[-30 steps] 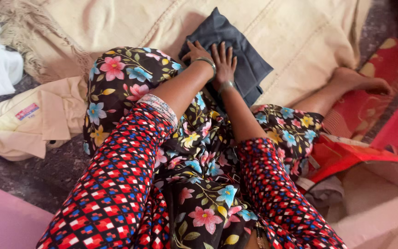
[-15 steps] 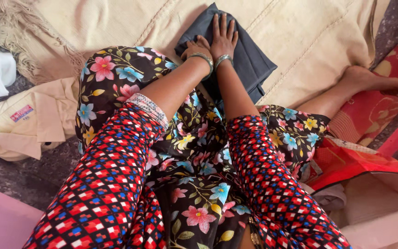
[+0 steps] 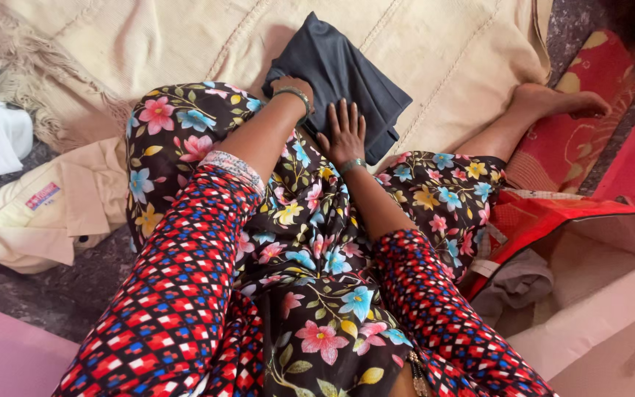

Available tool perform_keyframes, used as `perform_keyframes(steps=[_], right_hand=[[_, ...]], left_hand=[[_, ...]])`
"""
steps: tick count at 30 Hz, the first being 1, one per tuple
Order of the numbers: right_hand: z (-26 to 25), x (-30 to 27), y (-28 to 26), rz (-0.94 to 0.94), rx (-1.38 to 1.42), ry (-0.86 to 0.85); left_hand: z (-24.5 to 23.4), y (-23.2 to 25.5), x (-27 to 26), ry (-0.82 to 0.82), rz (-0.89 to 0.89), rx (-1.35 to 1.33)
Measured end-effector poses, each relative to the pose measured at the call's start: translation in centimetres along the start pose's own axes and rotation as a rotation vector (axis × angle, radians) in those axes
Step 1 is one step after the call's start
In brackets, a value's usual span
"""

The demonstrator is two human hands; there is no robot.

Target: The person folds dark trousers by hand while sitting on the floor, smoothing the fabric with both hands, folding the legs together, and then folding the item into a smaller rectangle before placing it aside.

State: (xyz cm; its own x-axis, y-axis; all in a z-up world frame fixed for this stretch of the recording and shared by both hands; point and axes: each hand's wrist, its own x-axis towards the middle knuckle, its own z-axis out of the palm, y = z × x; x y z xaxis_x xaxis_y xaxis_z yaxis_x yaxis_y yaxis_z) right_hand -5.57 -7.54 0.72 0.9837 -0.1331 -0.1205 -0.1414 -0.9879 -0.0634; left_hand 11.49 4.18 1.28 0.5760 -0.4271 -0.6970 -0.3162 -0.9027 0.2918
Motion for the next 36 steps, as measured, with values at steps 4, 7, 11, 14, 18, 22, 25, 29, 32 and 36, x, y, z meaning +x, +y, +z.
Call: perform_keyframes(steps=[4,7,11,14,18,22,25,29,32,36], right_hand=[[0.0,-3.9,2.1,-0.017,0.024,0.000],[-0.1,-5.6,3.1,-0.029,0.077,0.052],[-0.2,-5.9,3.3,-0.016,0.174,0.096],[0.2,-4.8,2.6,0.007,0.172,0.137],[0.7,-3.7,2.0,0.043,0.186,0.133],[1.3,-3.6,2.2,0.050,0.189,0.125],[1.4,-3.2,2.3,0.050,0.203,0.129],[0.8,-3.0,2.2,0.043,0.220,0.114],[0.5,-2.9,2.2,0.038,0.239,0.113],[0.1,-3.1,2.2,0.047,0.255,0.113]], left_hand=[[1.5,0.3,0.2,0.228,-0.012,0.151],[2.8,1.1,-0.2,0.379,0.126,0.145],[4.3,3.2,1.0,0.589,0.571,0.105],[5.2,2.9,1.6,0.354,0.425,0.239],[4.1,2.7,2.8,0.442,0.388,0.178],[2.6,2.7,4.8,0.669,0.311,0.009],[1.2,2.7,4.9,0.693,0.222,0.005],[-0.6,1.8,5.5,0.669,-0.139,-0.133],[-0.4,-1.1,7.8,0.786,-0.223,-0.144],[1.8,-3.5,10.4,0.933,-0.186,-0.143]])
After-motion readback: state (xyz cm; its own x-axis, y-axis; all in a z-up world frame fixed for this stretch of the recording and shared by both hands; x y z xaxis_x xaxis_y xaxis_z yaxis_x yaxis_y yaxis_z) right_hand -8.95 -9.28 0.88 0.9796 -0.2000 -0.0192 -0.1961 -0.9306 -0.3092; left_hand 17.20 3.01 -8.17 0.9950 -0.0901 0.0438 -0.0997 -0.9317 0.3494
